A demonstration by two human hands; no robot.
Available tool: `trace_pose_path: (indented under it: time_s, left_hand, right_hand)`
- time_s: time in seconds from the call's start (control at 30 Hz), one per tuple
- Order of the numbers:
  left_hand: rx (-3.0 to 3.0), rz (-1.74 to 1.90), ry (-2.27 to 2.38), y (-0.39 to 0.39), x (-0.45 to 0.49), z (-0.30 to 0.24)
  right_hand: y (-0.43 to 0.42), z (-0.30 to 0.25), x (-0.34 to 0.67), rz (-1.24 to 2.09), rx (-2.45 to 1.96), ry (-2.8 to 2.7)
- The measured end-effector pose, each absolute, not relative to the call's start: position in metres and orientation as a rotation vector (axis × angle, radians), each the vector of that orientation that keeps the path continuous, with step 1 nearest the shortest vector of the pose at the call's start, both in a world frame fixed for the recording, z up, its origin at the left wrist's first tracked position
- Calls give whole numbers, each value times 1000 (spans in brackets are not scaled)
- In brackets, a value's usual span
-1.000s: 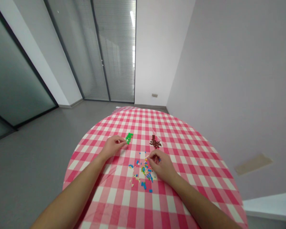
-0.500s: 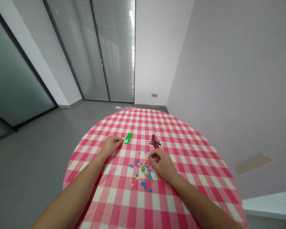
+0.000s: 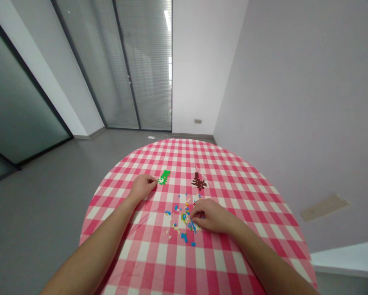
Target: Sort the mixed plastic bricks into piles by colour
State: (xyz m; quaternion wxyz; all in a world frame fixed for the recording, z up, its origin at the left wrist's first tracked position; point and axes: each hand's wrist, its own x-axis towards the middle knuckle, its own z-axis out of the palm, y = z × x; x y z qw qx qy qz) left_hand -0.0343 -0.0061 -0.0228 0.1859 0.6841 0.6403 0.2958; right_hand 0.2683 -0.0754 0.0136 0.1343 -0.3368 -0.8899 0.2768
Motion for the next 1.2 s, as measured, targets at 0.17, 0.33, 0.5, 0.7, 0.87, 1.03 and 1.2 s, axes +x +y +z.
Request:
trace_pose_path:
  time_s: [0.17,0.33,0.5,0.7,0.87,1.03,1.2]
  left_hand:
    - [1883,891,1805,-6,-35,-24]
    - [1844,906,1848,-6,-36,-27]
    - [1837,896,1859,-6,-35,-27]
    - [1842,883,1848,-5,-35,-27]
    - [1861,868,1821,-4,-36,-29]
    - [1876,850,1801,-5,-36,-28]
    - [1907,821,1773,-5,-36,-26]
  right_hand:
    - [-78,15,267,872,-963,-2588]
    - [-82,14,264,916,-945,-2623]
    - [-84,17,264,925,-929,-2669]
    - [-85,12,263,874,-962,-2720]
    - [-85,14,262,857,-987,-2727]
    - [-86,15,261,864,-978,-2726]
    - [-85,12,260,847,-975,-2734]
